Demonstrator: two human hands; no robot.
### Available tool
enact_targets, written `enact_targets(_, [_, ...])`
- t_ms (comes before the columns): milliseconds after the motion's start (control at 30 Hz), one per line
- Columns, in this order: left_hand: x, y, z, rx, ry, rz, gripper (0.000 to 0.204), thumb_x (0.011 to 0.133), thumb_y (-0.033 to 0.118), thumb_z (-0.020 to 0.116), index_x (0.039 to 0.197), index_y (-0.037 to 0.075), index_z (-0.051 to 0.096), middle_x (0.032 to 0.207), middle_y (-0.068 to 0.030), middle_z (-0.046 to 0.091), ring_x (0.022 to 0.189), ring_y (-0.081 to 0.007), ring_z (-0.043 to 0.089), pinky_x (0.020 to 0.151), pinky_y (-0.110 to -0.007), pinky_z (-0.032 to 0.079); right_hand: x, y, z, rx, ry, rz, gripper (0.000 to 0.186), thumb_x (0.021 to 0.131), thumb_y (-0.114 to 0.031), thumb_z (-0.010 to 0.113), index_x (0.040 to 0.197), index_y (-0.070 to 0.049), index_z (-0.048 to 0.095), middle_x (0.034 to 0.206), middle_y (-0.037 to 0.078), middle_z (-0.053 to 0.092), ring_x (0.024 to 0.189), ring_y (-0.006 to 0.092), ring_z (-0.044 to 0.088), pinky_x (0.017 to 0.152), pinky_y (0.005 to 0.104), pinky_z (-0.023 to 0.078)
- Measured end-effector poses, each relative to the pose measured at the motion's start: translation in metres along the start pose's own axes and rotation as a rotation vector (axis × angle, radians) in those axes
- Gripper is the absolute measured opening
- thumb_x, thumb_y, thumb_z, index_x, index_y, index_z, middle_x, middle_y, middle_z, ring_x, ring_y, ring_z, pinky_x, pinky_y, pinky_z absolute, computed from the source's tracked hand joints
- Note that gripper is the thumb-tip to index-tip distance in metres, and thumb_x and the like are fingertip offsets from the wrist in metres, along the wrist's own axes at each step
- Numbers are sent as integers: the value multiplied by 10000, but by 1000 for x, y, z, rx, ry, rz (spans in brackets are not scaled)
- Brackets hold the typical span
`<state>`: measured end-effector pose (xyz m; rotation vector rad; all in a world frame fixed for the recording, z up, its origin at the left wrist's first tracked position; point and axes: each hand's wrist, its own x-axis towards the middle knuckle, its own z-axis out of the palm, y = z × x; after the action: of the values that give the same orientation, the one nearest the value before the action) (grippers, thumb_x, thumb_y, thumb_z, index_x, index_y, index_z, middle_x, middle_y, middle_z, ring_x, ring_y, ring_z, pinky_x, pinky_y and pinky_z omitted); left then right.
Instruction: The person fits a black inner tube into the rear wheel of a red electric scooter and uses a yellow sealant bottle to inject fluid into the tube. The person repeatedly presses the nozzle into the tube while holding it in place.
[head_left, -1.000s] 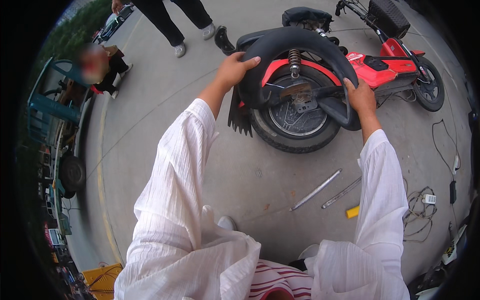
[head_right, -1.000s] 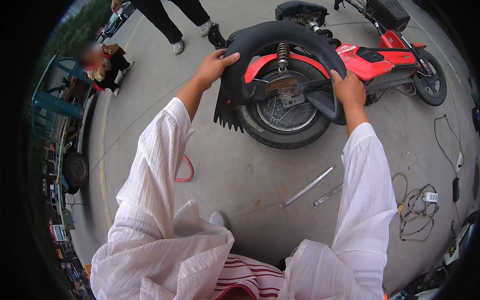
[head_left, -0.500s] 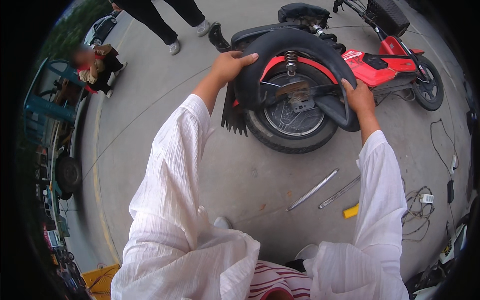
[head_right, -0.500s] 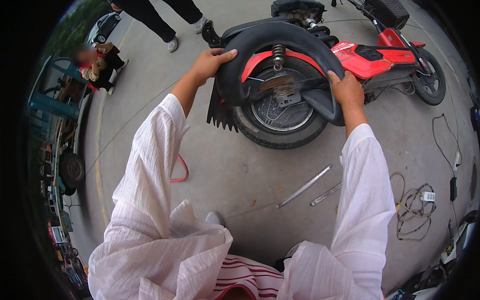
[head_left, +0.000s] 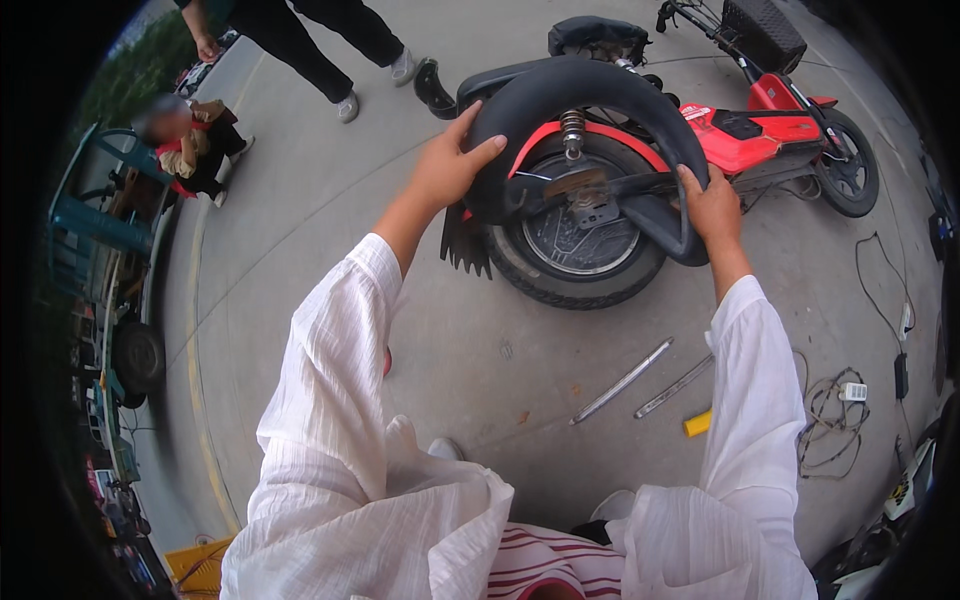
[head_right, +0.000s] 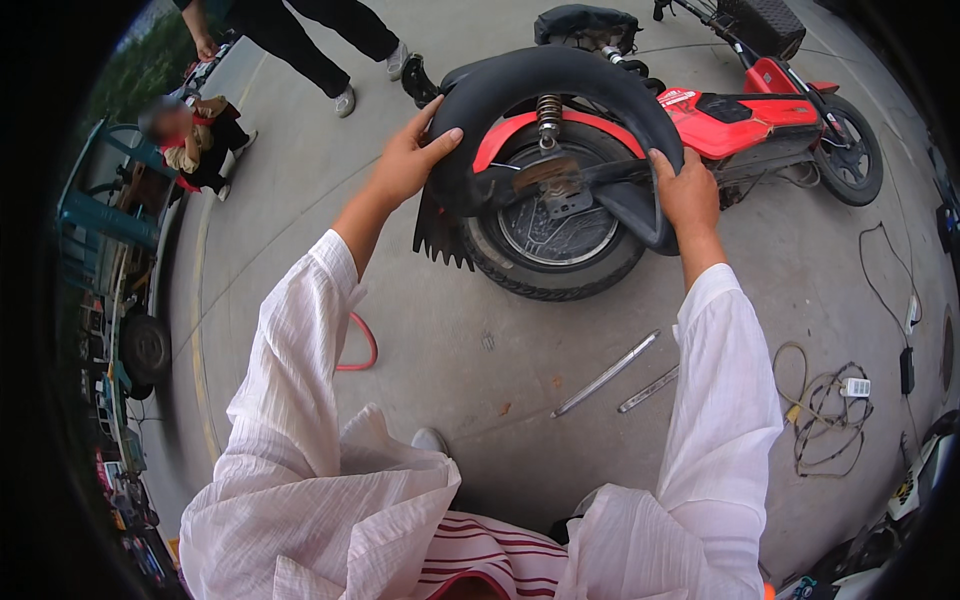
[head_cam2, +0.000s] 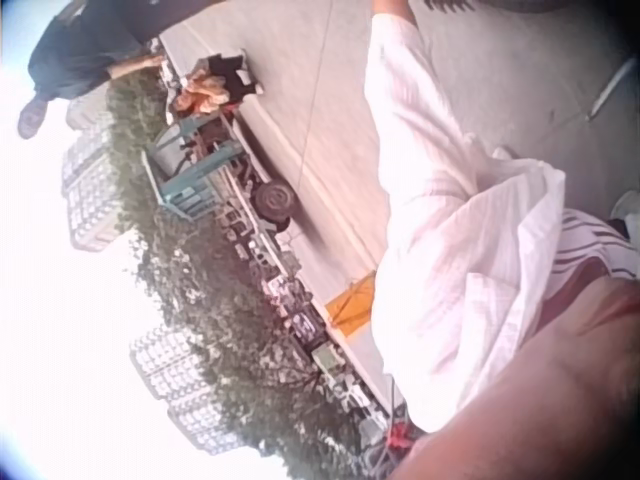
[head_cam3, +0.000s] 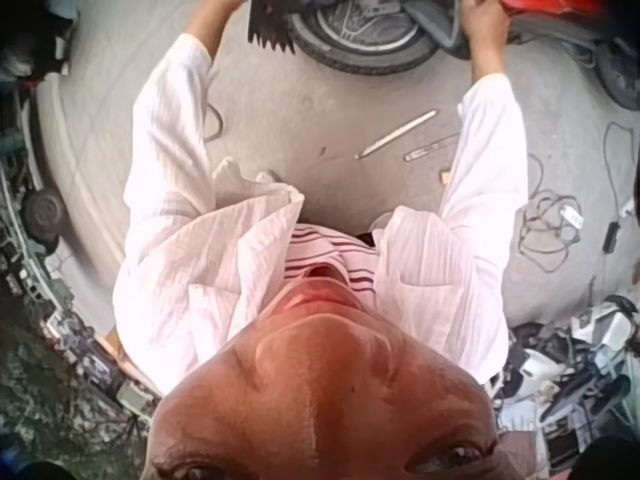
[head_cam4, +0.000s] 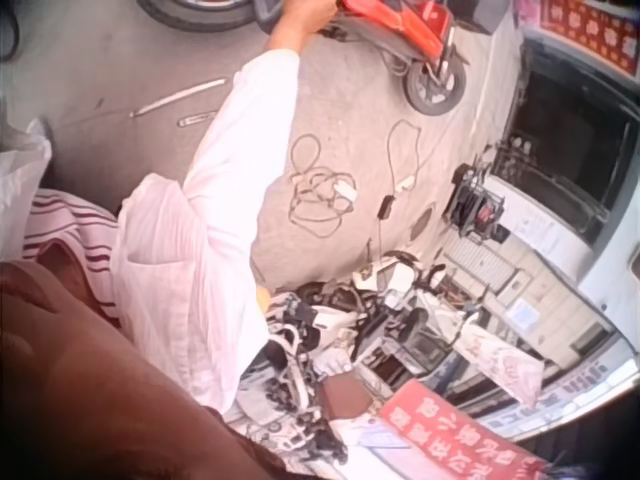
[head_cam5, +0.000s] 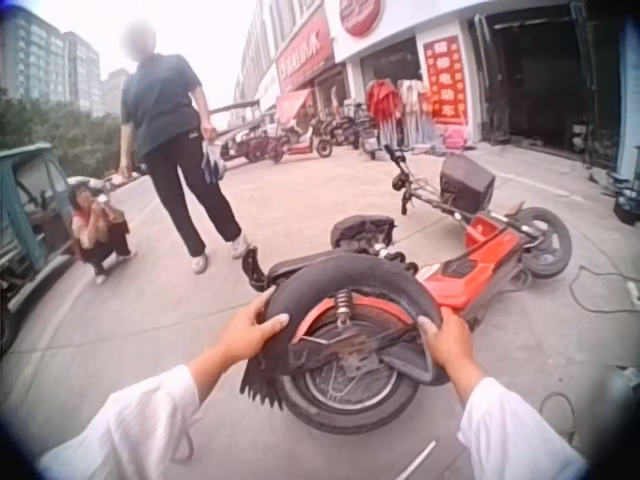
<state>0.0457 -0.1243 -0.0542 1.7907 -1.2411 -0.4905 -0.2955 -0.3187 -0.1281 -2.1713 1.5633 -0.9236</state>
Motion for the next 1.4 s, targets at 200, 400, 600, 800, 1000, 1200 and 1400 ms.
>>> enact_targets(200, [-24, 31, 18, 55, 65, 150, 940, 898, 458, 812, 1619, 62, 355, 1416, -251, 607, 1271, -311, 634, 1066, -381, 497, -8, 2, -5, 50, 60, -57, 592, 949, -542, 678, 1158, 12, 683, 1014, 309, 724, 990, 500, 687, 877, 558, 534])
enact_targets(400, [-24, 32, 28, 177, 159, 188, 852, 894, 480, 804, 1533, 42, 448, 1354, -247, 641, 1238, -325, 650, 1050, -397, 504, -14, 0, -11, 65, 70, -54, 583, 947, -530, 686, 1172, 9, 680, 1022, 311, 724, 994, 501, 687, 869, 554, 539])
enact_targets(600, [-28, 33, 27, 105, 178, 196, 761, 932, 499, 733, 1482, 31, 493, 1296, -256, 653, 1190, -369, 654, 1019, -427, 501, -19, -2, -15, 88, 71, -40, 586, 940, -518, 704, 1224, -7, 672, 1029, 306, 726, 998, 497, 690, 868, 551, 543])
enact_targets(800, [-33, 45, 30, -45, 201, 173, 671, 968, 509, 675, 1413, 16, 584, 1278, -242, 670, 1180, -344, 656, 1038, -397, 484, -23, -2, -15, 110, 100, -72, 569, 940, -486, 722, 1257, -17, 667, 1040, 301, 727, 999, 495, 693, 863, 546, 547])
enact_targets(1000, [-32, 87, 27, -175, 43, 26, 654, 956, 482, 688, 1401, 9, 614, 1271, -198, 678, 1147, -269, 663, 1016, -351, 496, -28, -3, -18, 125, 122, -79, 551, 945, -478, 720, 1261, -29, 669, 1028, 296, 728, 991, 491, 694, 854, 547, 547])
enact_targets(1200, [-26, 82, 20, -374, -69, -40, 600, 940, 302, 647, 1450, -3, 572, 1282, -177, 664, 1130, -243, 663, 991, -338, 528, -27, -2, -17, 112, 114, -55, 566, 943, -495, 717, 1270, -35, 665, 1037, 291, 728, 994, 485, 694, 859, 546, 548])
enact_targets(1400, [-25, 74, 13, -511, -127, -67, 611, 924, 248, 634, 1472, -5, 548, 1326, -190, 638, 1181, -250, 645, 1006, -346, 527, -25, 0, -16, 96, 109, -62, 578, 942, -500, 717, 1284, -38, 658, 1051, 296, 724, 999, 487, 692, 869, 548, 546])
